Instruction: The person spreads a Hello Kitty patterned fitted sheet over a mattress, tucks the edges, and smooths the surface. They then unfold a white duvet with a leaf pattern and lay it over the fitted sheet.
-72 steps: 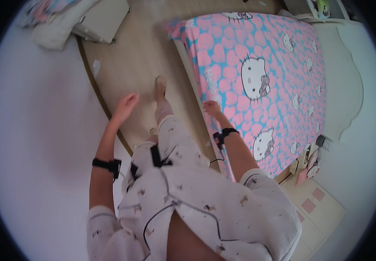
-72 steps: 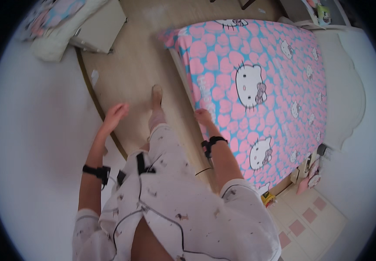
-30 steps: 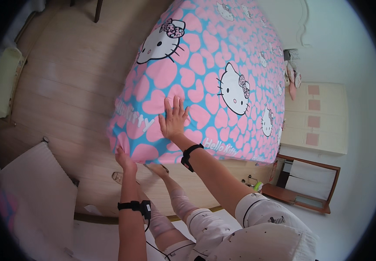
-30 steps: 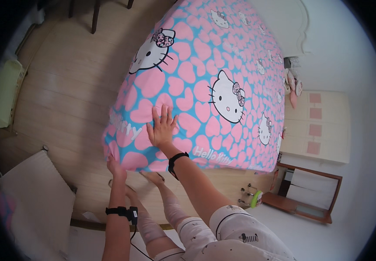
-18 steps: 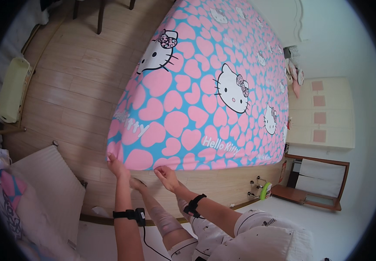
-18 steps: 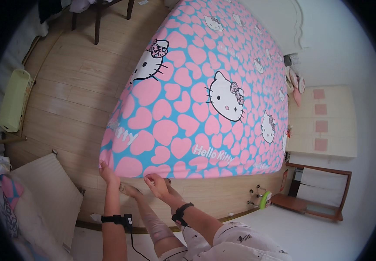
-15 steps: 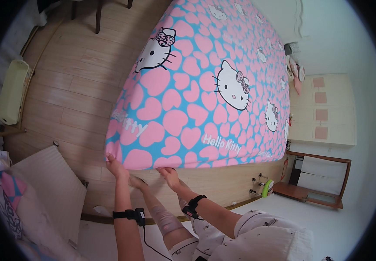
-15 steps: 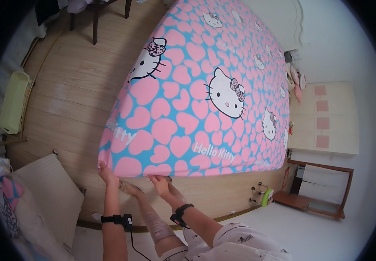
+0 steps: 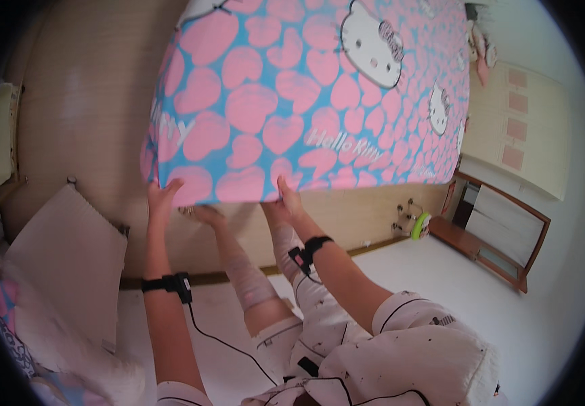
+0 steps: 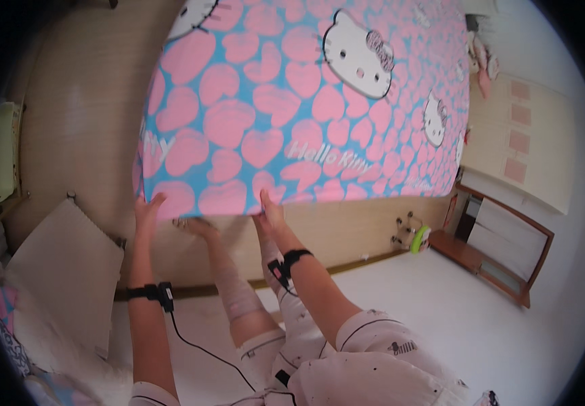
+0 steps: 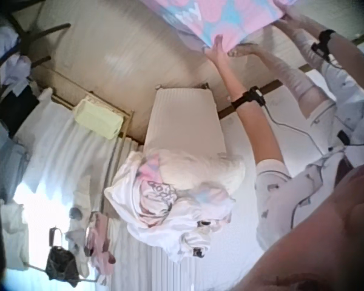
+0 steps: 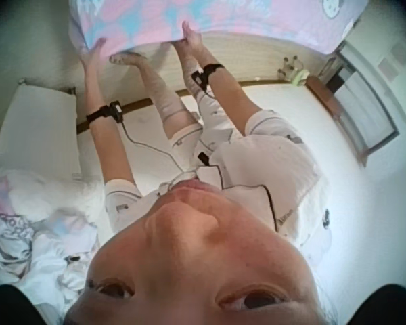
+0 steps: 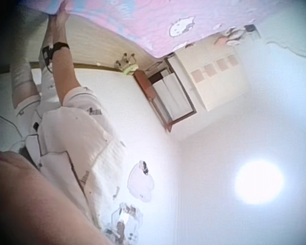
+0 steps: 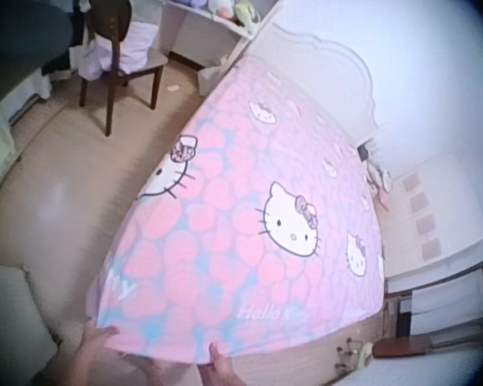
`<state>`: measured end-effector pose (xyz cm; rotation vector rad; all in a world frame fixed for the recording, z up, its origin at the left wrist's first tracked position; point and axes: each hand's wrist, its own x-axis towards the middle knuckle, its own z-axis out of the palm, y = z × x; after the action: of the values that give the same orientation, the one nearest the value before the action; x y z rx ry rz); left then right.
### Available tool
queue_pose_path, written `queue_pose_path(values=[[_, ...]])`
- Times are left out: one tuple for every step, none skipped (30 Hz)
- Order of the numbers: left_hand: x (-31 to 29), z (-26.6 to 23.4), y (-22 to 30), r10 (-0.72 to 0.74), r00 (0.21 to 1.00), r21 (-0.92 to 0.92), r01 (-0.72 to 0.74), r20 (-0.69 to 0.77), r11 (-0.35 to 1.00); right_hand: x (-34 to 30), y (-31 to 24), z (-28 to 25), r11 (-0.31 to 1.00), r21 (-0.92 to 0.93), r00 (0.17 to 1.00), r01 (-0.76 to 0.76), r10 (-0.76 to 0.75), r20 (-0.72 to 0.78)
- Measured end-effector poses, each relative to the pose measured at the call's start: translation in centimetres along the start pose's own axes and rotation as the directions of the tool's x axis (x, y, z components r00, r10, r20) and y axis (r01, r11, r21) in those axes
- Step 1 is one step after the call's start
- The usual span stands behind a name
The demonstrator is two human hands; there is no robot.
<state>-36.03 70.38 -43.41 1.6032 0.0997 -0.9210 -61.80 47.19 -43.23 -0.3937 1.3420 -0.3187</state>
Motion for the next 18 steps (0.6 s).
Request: queue_pose_path(values=[[0.0, -0.1, 0.0, -0.096, 0.993, 0.274, 0.072, 0.074, 0.959, 0.4, 0.5, -0.5, 1.000, 0.003, 0.998, 0.015, -0.015, 0.054], [0.1, -0.2, 0.0, -0.045, 0.995, 0.243, 0.021, 0.092, 0.970, 0.7, 1.0, -0.8, 1.000, -0.011, 0.999, 0.023, -0.022, 0.030], [0.3, -0.2, 0.0, -0.037, 0.997, 0.250, 0.019, 0.070, 0.968, 0.9, 1.2, -1.0, 0.999, -0.031, 0.999, 0.042, -0.042, -0.011], [0.6, -0.2, -0.2, -0.025, 0.998, 0.255, 0.011, 0.051, 0.967, 0.9, 1.4, -1.2, 0.998, -0.061, 0.999, 0.035, -0.036, -0.005], [0.9, -0.1, -0.5, -0.047, 0.998, 0.253, 0.038, 0.032, 0.967, 0.9, 1.4, -1.2, 0.995, -0.095, 0.999, 0.035, -0.037, -0.017], [1.3, 0.0, -0.9, -0.068, 0.998, 0.249, 0.061, 0.016, 0.966, 0.8, 1.4, -1.3, 0.992, -0.126, 0.998, 0.013, -0.020, -0.056], [1.6, 0.0, -1.4, -0.087, 0.996, 0.247, 0.084, 0.002, 0.965, 0.8, 1.3, -1.2, 0.989, -0.147, 0.998, 0.025, -0.033, -0.053], [2.0, 0.2, -2.2, -0.057, 0.998, 0.269, 0.065, -0.037, 0.961, 0.8, 1.2, -1.2, 0.986, -0.164, 0.997, 0.011, -0.023, -0.073], [2.2, 0.3, -3.1, -0.020, 0.997, 0.292, 0.041, -0.076, 0.955, 0.9, 1.2, -1.1, 0.982, -0.187, 0.994, 0.003, -0.023, -0.105], [2.6, 0.3, -4.0, 0.049, 0.993, 0.311, -0.013, -0.109, 0.950, 1.2, 1.1, -1.2, 0.983, -0.179, 0.994, -0.038, 0.018, -0.108], [2.8, 0.2, -4.9, 0.062, 0.987, 0.304, -0.015, -0.145, 0.953, 1.5, 1.1, -1.3, 0.981, -0.178, 0.991, -0.072, 0.050, -0.127], [3.0, 0.1, -6.0, 0.098, 0.979, 0.291, -0.043, -0.177, 0.956, 2.0, 1.2, -1.6, 0.977, -0.173, 0.983, -0.123, 0.096, -0.158], [3.0, 0.0, -7.0, 0.119, 0.972, 0.280, -0.059, -0.201, 0.958, 2.7, 1.0, -2.0, 0.975, -0.185, 0.986, -0.119, 0.094, -0.138], [2.8, -0.2, -7.9, 0.035, 0.969, 0.232, 0.023, -0.244, 0.972, 3.4, 0.8, -2.6, 0.971, -0.192, 0.983, -0.144, 0.117, -0.143], [2.5, -0.5, -8.6, -0.062, 0.958, 0.183, 0.117, -0.281, 0.976, 3.9, 0.9, -3.3, 0.957, -0.206, 0.962, -0.203, 0.155, -0.226], [2.2, -0.7, -8.9, -0.208, 0.911, 0.153, 0.276, -0.357, 0.949, 4.7, 0.6, -4.0, 0.989, -0.119, 0.994, -0.092, 0.084, -0.072], [1.8, -0.5, -9.0, -0.308, 0.905, 0.049, 0.336, -0.292, 0.941, 5.5, 0.2, -4.8, 0.992, -0.081, 0.995, -0.097, 0.094, -0.045], [1.3, 0.3, -9.2, -0.456, 0.853, -0.028, 0.465, -0.252, 0.885, 6.4, -0.5, -5.7, 0.991, -0.048, 0.989, -0.124, 0.120, -0.084]])
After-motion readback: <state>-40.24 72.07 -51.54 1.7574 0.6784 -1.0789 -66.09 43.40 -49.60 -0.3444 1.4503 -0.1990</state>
